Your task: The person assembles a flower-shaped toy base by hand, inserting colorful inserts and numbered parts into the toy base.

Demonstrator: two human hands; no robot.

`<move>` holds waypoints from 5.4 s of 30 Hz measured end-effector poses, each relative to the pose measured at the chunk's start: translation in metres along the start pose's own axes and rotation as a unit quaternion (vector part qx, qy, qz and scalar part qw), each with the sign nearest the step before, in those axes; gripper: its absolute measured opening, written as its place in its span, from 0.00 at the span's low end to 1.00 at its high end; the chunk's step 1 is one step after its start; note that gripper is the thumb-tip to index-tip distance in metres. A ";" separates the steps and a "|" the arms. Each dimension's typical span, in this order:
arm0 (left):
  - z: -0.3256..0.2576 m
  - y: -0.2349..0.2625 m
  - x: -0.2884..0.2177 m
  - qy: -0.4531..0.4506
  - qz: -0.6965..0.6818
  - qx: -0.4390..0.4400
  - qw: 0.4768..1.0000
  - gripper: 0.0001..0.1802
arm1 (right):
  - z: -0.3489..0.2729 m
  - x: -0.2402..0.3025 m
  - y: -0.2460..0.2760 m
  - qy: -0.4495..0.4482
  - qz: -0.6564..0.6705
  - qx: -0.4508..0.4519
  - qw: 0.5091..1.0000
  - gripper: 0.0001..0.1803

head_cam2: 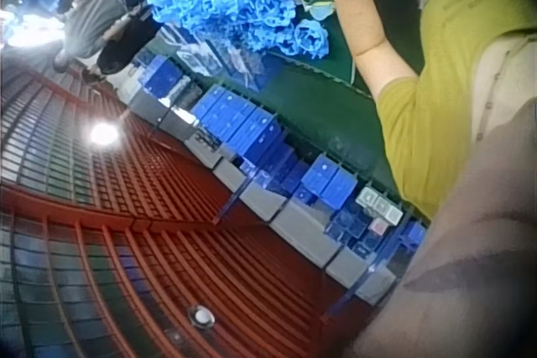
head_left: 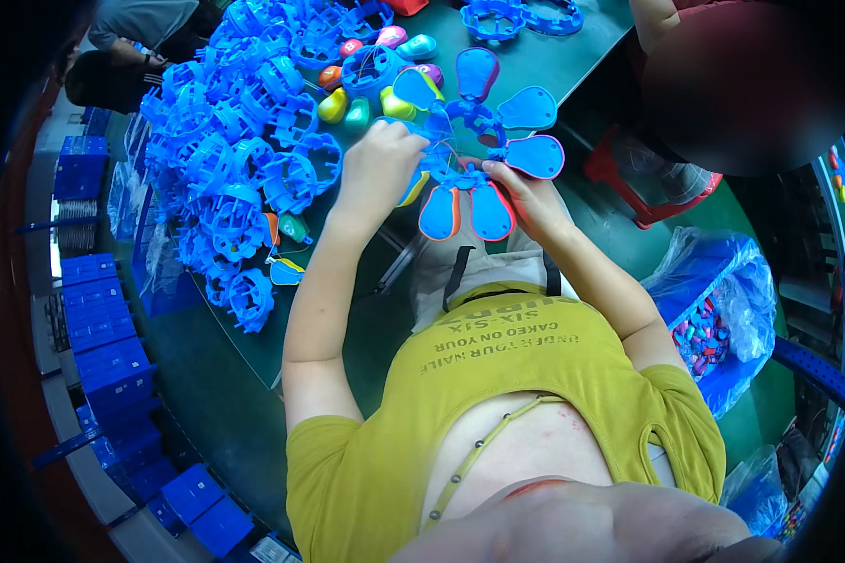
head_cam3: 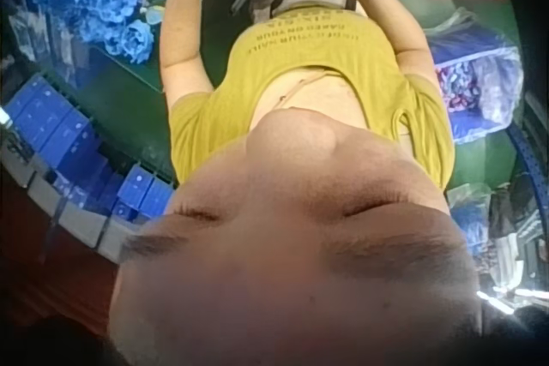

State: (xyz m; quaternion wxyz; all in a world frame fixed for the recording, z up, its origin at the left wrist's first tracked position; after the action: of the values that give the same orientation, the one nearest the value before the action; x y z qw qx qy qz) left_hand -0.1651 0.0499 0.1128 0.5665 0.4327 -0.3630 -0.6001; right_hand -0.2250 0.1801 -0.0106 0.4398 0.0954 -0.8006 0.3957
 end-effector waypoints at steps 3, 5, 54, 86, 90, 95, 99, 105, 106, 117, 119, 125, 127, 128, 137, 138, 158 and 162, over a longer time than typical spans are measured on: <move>-0.006 -0.012 -0.001 -0.008 0.030 0.041 0.999 0.05 | 0.001 -0.005 -0.002 0.012 -0.005 0.007 1.000 0.19; -0.010 -0.010 0.001 -0.010 0.017 0.033 0.999 0.06 | 0.001 -0.010 -0.001 -0.006 -0.014 0.020 1.000 0.18; -0.007 0.064 -0.025 -0.046 -0.086 -0.109 0.989 0.12 | -0.004 0.005 -0.044 -0.092 -0.107 0.122 0.982 0.20; 0.312 -0.070 0.604 0.273 0.159 -0.039 0.948 0.33 | 0.202 0.074 -0.009 0.039 0.494 0.252 0.831 0.61; 0.313 -0.068 0.671 0.237 0.207 0.087 0.945 0.40 | 0.210 0.055 -0.008 -0.024 0.565 0.183 0.804 0.64; 0.331 -0.053 0.625 0.232 0.162 -0.067 0.957 0.37 | 0.215 0.060 -0.001 0.002 0.412 0.161 0.897 0.64; 0.316 0.014 0.570 0.297 -0.138 -0.127 0.936 0.35 | 0.208 0.056 0.003 -0.004 0.400 0.171 0.900 0.65; 0.232 0.070 0.400 0.235 -0.531 -0.108 0.807 0.36 | 0.200 0.067 -0.003 0.039 0.479 0.217 0.850 0.55; 0.209 0.073 0.373 0.241 -0.565 -0.107 0.782 0.35 | 0.197 0.076 -0.011 0.059 0.451 0.278 0.846 0.51; -0.106 -0.032 0.122 0.444 -0.737 -0.099 0.499 0.34 | 0.116 0.098 0.034 0.063 0.382 0.315 0.867 0.51; -0.132 -0.049 0.110 0.452 -0.729 -0.118 0.500 0.32 | 0.081 0.088 -0.002 0.058 0.363 0.364 0.856 0.51; -0.146 -0.016 0.117 0.476 -0.175 -0.043 0.861 0.43 | 0.047 0.061 0.021 0.031 0.388 0.258 0.884 0.53; -0.117 0.011 0.103 0.337 -0.120 -0.038 0.933 0.49 | 0.038 0.059 0.028 0.036 0.388 0.255 0.885 0.54; -0.099 0.024 0.081 0.195 -0.058 -0.036 0.978 0.56 | 0.037 0.057 0.031 0.040 0.387 0.246 0.888 0.54; -0.053 -0.048 0.095 0.078 -0.102 0.230 0.965 0.82 | 0.024 0.058 0.032 0.044 0.375 0.260 0.889 0.54; -0.055 -0.053 0.093 0.078 -0.069 0.226 0.969 0.81 | 0.023 0.056 0.036 0.045 0.375 0.251 0.892 0.54; -0.052 -0.025 0.055 0.184 -0.018 0.053 0.981 0.75 | 0.050 0.047 0.040 -0.020 0.367 0.207 0.907 0.58; -0.042 -0.061 0.068 0.214 0.072 0.176 0.958 0.76 | 0.049 0.049 0.033 -0.016 0.371 0.198 0.907 0.56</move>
State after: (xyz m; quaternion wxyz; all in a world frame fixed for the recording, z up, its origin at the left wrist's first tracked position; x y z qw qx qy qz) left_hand -0.1471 -0.0100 0.0338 0.5876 0.6163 -0.3634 -0.3779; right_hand -0.3018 0.1770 -0.0053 0.2204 -0.1170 -0.6907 0.6788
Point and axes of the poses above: each hand's wrist, its own z-axis towards the middle knuckle, its own y-axis out of the back of the hand, x = y × z, the point moved 10 cm from there along z, towards the middle knuckle, and after that the axes turned 5 degrees about -x, right-handed, at the moved point
